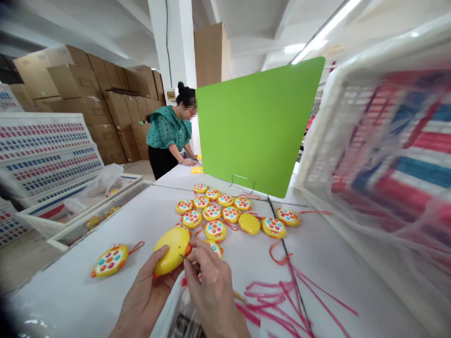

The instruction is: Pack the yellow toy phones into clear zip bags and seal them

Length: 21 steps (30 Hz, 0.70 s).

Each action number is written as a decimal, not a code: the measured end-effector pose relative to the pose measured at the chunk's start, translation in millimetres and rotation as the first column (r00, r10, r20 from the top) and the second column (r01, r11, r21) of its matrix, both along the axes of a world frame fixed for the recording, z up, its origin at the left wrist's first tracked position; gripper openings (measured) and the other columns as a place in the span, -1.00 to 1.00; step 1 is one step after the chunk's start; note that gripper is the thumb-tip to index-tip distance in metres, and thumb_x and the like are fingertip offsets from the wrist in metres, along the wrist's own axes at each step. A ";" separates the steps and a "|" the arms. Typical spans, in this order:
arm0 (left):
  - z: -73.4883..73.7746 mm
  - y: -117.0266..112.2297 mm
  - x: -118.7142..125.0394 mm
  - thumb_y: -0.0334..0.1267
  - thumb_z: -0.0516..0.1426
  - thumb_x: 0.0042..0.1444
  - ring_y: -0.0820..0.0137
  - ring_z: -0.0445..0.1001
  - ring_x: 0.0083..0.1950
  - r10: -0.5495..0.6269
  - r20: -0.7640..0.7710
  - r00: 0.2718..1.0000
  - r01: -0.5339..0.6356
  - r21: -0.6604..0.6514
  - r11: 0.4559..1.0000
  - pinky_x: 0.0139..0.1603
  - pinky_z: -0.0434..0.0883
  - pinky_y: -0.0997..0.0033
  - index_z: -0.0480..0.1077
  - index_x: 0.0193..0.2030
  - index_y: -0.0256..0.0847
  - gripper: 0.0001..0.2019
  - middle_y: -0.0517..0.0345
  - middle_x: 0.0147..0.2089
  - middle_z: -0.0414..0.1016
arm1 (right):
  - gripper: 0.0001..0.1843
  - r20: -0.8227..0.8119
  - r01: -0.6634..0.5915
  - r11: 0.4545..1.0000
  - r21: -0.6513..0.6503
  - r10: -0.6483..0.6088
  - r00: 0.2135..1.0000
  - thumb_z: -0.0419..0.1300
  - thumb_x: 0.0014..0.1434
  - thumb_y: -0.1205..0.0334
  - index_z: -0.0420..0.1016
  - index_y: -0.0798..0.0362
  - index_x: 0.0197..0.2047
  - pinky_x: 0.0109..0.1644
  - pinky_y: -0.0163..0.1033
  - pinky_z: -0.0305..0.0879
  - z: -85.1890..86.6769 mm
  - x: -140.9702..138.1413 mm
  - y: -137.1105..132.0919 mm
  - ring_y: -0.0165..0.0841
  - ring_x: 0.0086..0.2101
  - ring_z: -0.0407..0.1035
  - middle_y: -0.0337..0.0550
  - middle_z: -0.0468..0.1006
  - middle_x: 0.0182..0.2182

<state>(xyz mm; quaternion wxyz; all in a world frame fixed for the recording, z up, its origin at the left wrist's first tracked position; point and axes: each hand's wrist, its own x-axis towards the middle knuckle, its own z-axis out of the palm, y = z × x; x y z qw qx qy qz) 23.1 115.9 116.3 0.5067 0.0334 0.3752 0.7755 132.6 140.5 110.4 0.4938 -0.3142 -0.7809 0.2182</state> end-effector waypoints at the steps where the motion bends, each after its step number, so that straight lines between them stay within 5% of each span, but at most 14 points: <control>1: 0.1 -0.5 0.8 -0.53 0.05 0.06 0.26 0.53 -0.24 0.005 -0.004 1.000 -0.005 -0.003 1.000 -0.27 0.53 0.20 0.35 -0.06 -0.29 -0.71 -0.07 -0.13 0.49 | -0.85 0.002 0.000 1.000 0.000 0.000 1.000 0.01 0.14 0.39 0.32 0.03 -0.42 -0.28 -0.35 0.40 -0.7 0.6 0.6 -0.31 -0.20 0.45 -0.09 0.54 -0.33; 8: 2.5 -2.8 7.6 -0.51 0.06 0.07 0.31 0.53 -0.27 -0.007 0.044 0.999 0.011 -0.074 0.997 -0.34 0.52 0.35 0.34 -0.07 -0.30 -0.73 -0.05 -0.16 0.50 | -0.86 -0.040 0.006 1.000 0.024 -0.005 0.999 0.02 0.14 0.41 0.29 0.04 -0.43 -0.42 -0.44 0.38 -7.6 7.0 3.5 -0.43 -0.43 0.46 -0.09 0.54 -0.29; 21: 0.5 -2.2 8.5 -0.53 0.05 0.06 0.32 0.54 -0.29 0.004 0.058 0.998 -0.001 -0.053 0.999 -0.31 0.53 0.32 0.35 -0.07 -0.26 -0.71 -0.01 -0.18 0.52 | -0.85 -0.018 0.018 1.000 0.025 -0.017 1.000 0.04 0.15 0.36 0.32 0.04 -0.45 -0.37 -0.38 0.40 -4.9 3.9 -0.5 -0.35 -0.32 0.47 -0.04 0.53 -0.25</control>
